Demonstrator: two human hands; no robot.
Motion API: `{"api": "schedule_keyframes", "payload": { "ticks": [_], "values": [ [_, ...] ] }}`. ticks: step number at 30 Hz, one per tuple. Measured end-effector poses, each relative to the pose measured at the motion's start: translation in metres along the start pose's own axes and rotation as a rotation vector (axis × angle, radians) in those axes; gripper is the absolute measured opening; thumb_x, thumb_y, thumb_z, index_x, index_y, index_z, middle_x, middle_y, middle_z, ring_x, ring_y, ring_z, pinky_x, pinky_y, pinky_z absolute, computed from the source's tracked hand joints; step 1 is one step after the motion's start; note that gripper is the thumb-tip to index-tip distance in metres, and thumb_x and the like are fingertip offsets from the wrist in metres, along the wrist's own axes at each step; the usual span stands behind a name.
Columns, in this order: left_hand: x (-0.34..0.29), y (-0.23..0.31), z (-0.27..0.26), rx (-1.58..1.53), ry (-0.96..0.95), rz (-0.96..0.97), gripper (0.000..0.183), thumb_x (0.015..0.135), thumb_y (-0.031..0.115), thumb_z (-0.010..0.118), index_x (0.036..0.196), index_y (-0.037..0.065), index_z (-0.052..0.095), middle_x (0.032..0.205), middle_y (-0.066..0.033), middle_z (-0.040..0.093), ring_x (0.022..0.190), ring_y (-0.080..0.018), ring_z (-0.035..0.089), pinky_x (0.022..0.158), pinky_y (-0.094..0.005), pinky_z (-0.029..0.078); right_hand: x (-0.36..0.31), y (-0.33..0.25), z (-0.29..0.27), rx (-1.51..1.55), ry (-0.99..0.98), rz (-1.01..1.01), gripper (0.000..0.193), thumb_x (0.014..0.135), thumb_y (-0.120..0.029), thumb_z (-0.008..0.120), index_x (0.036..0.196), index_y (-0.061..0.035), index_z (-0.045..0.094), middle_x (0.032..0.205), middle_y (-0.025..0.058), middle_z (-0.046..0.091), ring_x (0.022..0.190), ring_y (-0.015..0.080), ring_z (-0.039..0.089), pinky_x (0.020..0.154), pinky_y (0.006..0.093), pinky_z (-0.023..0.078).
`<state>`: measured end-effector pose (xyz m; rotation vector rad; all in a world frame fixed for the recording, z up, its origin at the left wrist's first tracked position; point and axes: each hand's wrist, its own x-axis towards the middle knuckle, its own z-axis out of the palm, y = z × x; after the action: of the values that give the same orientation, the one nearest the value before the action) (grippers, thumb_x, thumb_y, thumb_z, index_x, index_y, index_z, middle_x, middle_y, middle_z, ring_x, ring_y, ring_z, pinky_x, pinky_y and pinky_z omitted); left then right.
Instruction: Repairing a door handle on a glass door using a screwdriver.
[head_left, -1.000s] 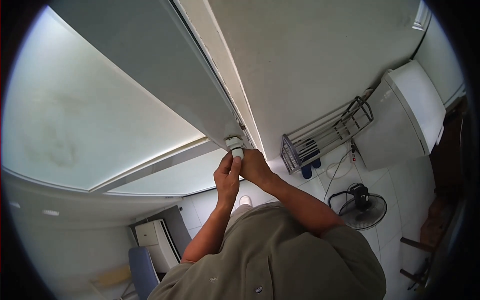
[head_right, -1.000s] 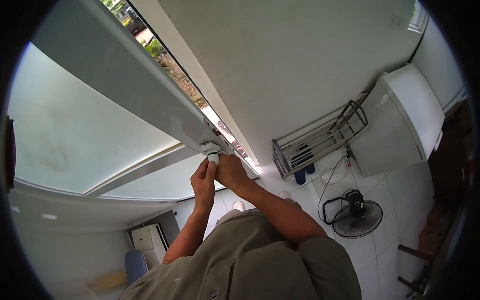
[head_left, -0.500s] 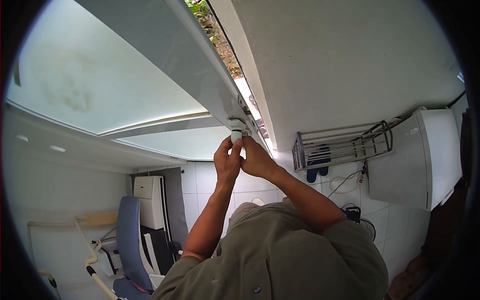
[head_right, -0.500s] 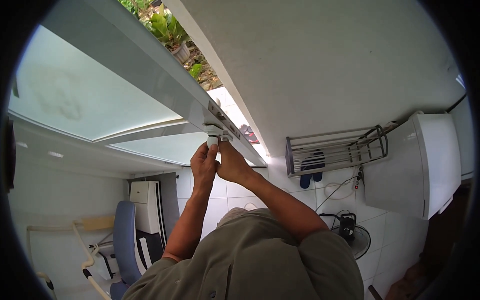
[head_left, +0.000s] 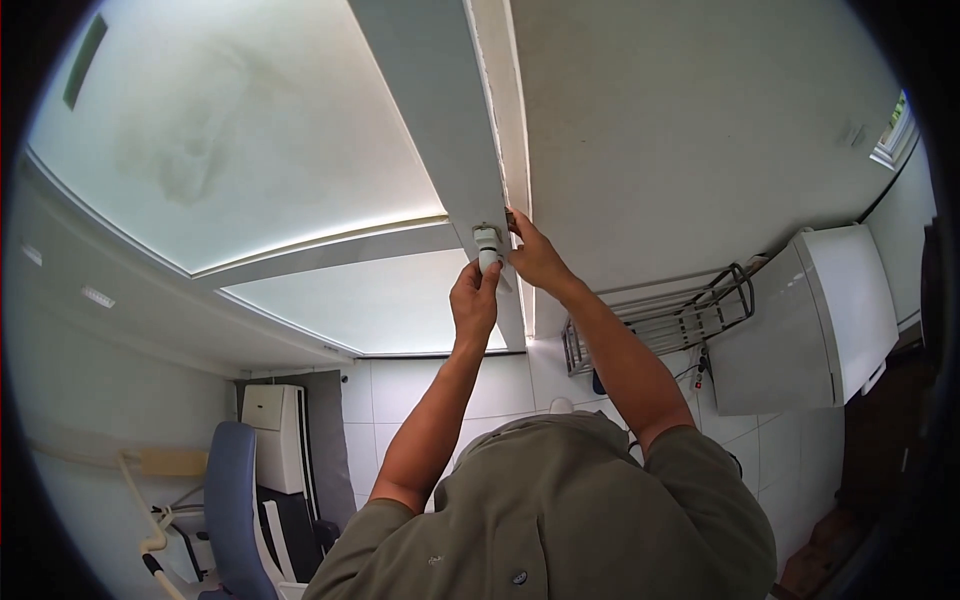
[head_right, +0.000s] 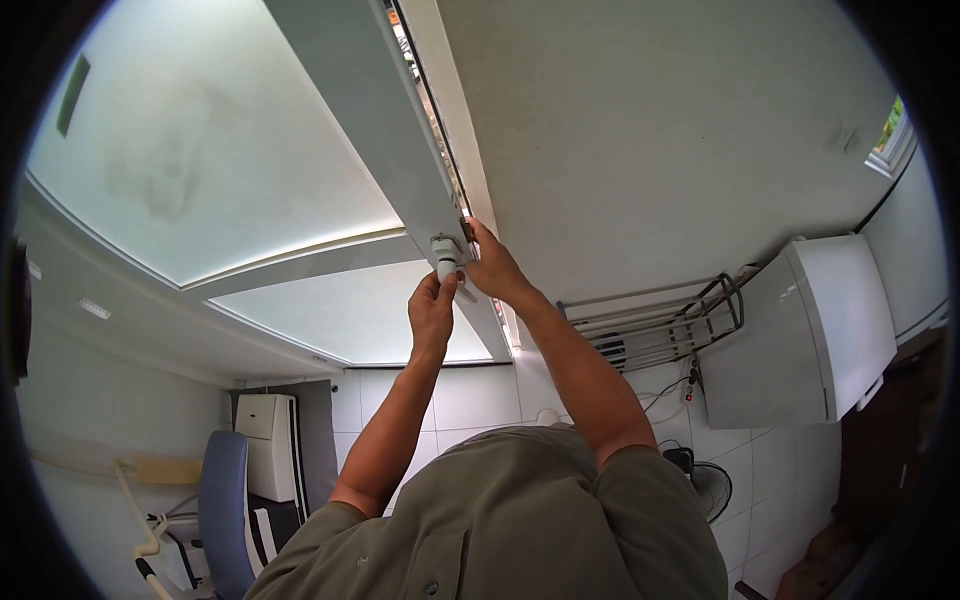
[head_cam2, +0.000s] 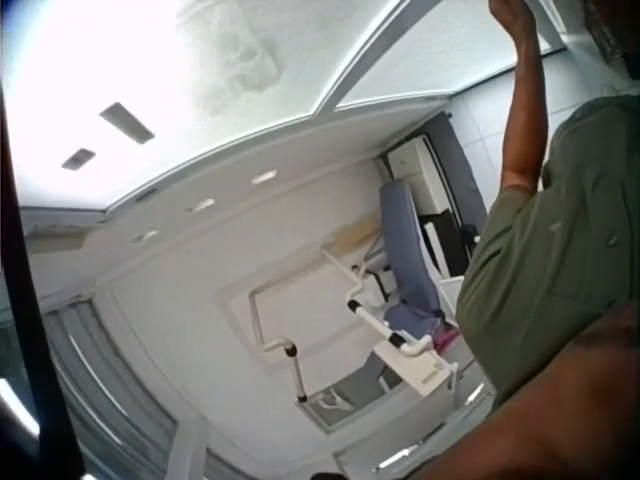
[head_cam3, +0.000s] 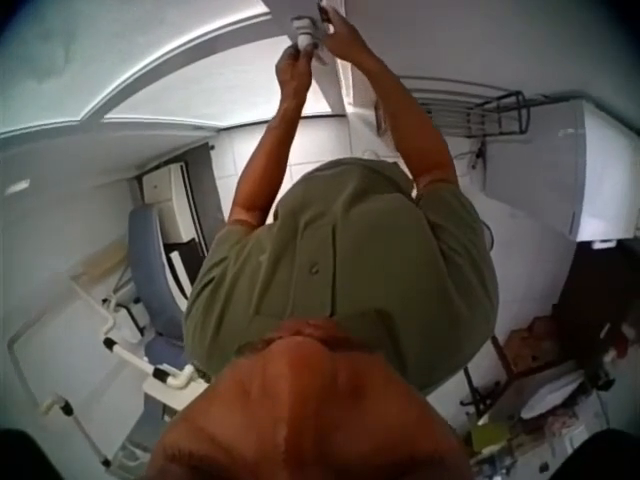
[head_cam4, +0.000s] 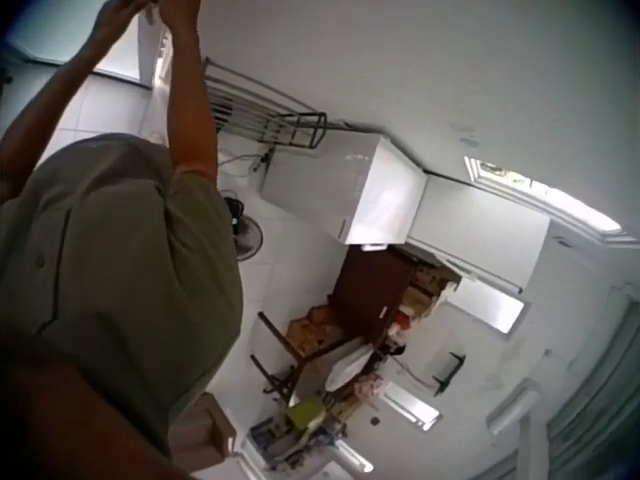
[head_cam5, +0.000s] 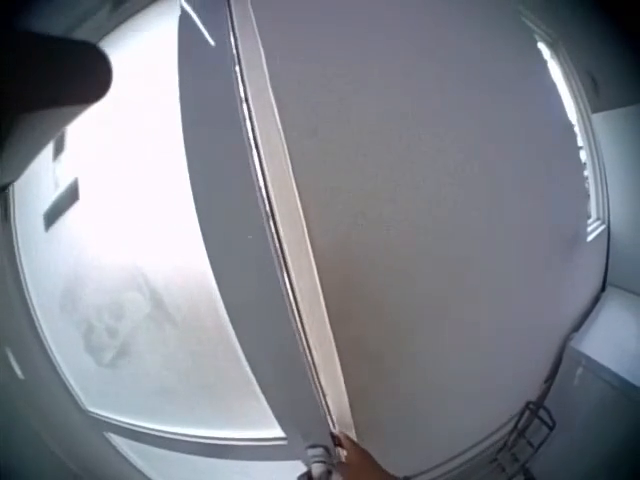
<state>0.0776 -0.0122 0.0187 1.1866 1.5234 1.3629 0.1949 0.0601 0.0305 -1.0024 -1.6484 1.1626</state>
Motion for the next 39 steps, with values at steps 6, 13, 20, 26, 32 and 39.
{"api": "schedule_keyframes", "payload": {
  "ticks": [6, 13, 20, 26, 32, 39],
  "values": [
    [0.005, 0.001, 0.003, -0.015, 0.073, 0.005, 0.032, 0.088, 0.024, 0.060, 0.105, -0.004, 0.058, 0.090, -0.0096, 0.064, 0.080, -0.0150, 0.057, 0.074, -0.0248, 0.044, 0.012, -0.002, -0.005, -0.004, -0.116, 0.023, 0.062, 0.068, 0.008, 0.044, 0.129, -0.0050, 0.038, 0.120, 0.0137, 0.051, 0.116, 0.0279, 0.047, 0.095, 0.0335, 0.038],
    [-0.007, 0.001, 0.001, 0.017, 0.071, -0.064, 0.034, 0.086, 0.025, 0.062, 0.104, -0.004, 0.059, 0.087, -0.0094, 0.064, 0.076, -0.0149, 0.057, 0.071, -0.0246, 0.044, -0.001, 0.006, -0.005, 0.016, -0.073, 0.000, 0.062, 0.070, 0.005, 0.050, 0.130, -0.0039, 0.037, 0.123, 0.0135, 0.049, 0.117, 0.0262, 0.046, 0.092, 0.0354, 0.040],
    [-0.025, -0.017, -0.001, -0.019, 0.104, 0.072, 0.032, 0.086, 0.024, 0.061, 0.104, -0.003, 0.059, 0.086, -0.0094, 0.063, 0.077, -0.0154, 0.057, 0.071, -0.0255, 0.044, -0.017, 0.009, -0.003, 0.010, -0.085, 0.025, 0.060, 0.073, 0.000, 0.058, 0.129, -0.0017, 0.037, 0.124, 0.0156, 0.046, 0.117, 0.0254, 0.046, 0.089, 0.0362, 0.043],
    [-0.056, -0.026, 0.000, 0.098, 0.212, 0.245, 0.029, 0.087, 0.021, 0.058, 0.105, -0.002, 0.058, 0.090, -0.0099, 0.062, 0.079, -0.0163, 0.056, 0.071, -0.0263, 0.043, -0.045, 0.008, -0.003, -0.115, -0.110, -0.073, 0.062, 0.074, -0.007, 0.066, 0.128, -0.0003, 0.036, 0.120, 0.0163, 0.048, 0.110, 0.0242, 0.051, 0.086, 0.0335, 0.045],
    [-0.108, -0.025, -0.018, 0.104, 0.170, 0.213, 0.028, 0.088, 0.018, 0.053, 0.109, 0.000, 0.054, 0.095, -0.0114, 0.060, 0.081, -0.0213, 0.055, 0.073, -0.0308, 0.043, -0.076, -0.005, -0.008, -0.071, -0.261, -0.254, 0.068, 0.074, -0.009, 0.071, 0.131, -0.0012, 0.033, 0.097, 0.0114, 0.055, 0.086, 0.0203, 0.056, 0.076, 0.0305, 0.047],
    [-0.169, -0.015, -0.022, 0.109, 0.358, 0.164, 0.032, 0.093, 0.021, 0.039, 0.115, -0.001, 0.048, 0.097, -0.0131, 0.057, 0.084, -0.0209, 0.053, 0.075, -0.0320, 0.042, -0.087, -0.021, 0.001, -0.041, -0.504, -0.291, 0.070, 0.069, -0.019, 0.077, 0.126, -0.0013, 0.040, 0.080, 0.0047, 0.054, 0.066, 0.0156, 0.053, 0.064, 0.0280, 0.047]
  ]
}}
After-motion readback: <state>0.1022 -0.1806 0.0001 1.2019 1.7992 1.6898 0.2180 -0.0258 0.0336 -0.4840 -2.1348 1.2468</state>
